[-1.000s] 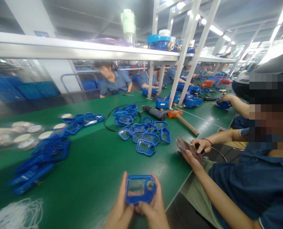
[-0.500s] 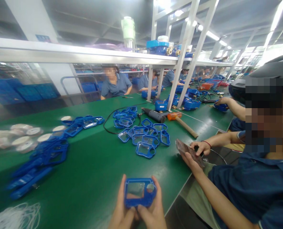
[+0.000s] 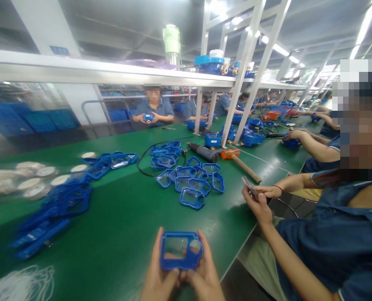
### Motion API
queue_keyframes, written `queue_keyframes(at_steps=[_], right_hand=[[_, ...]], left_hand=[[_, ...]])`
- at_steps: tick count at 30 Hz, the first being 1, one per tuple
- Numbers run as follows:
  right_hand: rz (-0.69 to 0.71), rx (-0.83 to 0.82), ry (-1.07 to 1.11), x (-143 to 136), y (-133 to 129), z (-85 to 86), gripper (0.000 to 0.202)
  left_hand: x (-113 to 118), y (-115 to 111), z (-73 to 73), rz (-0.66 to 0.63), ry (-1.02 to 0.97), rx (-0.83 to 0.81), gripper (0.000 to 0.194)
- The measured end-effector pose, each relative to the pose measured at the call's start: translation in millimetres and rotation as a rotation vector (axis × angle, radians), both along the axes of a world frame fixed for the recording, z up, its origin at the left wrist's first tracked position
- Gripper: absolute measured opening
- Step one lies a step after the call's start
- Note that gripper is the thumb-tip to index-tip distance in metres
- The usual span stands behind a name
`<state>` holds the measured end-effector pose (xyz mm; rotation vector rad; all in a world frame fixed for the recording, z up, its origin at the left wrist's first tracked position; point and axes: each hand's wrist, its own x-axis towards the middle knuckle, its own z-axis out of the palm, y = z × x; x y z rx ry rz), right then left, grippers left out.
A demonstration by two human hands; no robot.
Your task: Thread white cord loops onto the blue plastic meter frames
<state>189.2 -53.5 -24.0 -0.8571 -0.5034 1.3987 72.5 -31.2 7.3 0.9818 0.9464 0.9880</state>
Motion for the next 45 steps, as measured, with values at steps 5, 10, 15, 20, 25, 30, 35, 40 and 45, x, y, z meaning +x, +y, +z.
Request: queue_keyframes(at_steps=[5, 10, 15, 20, 25, 30, 35, 40, 45], right_hand=[[0.018, -0.038, -0.07, 6, -1, 0.5, 0.096], [-0.002, -0.014, -0.102, 6, 2, 1.4, 0.089], [-0.007, 0.004, -0.148, 8, 2, 7.6, 0.069], [-0.047, 0.007, -0.157, 9, 2, 10.1, 0.064], [-0.034, -0.079, -0.152, 16, 3, 7.5, 0.07], [0.022, -0.185, -0.144, 22, 4, 7.6, 0.081], [0.045, -0.153, -0.152, 26, 3, 11.9, 0.076], [0.089, -0.098, -0.161, 30, 0, 14.6, 0.073], [0.129, -0.078, -0.171, 32, 0, 15.7, 0.069]], left_hand=[[4, 1, 2.0, 0.026, -0.005, 0.021, 0.106], [5, 1, 0.3, 0.044, 0.028, 0.014, 0.102], [4, 0, -5.2, 0.084, 0.067, 0.029, 0.099], [2, 1, -10.5, 0.037, 0.068, 0.031, 0.1], [-15, 5, -19.0, -0.1, 0.017, 0.057, 0.1], [-38, 9, -11.4, -0.207, 0.04, 0.061, 0.08], [-43, 13, -1.5, -0.285, 0.102, 0.064, 0.085], [-45, 17, 4.1, -0.316, 0.232, 0.075, 0.066], [-47, 19, 20.8, -0.36, 0.226, 0.101, 0.064]])
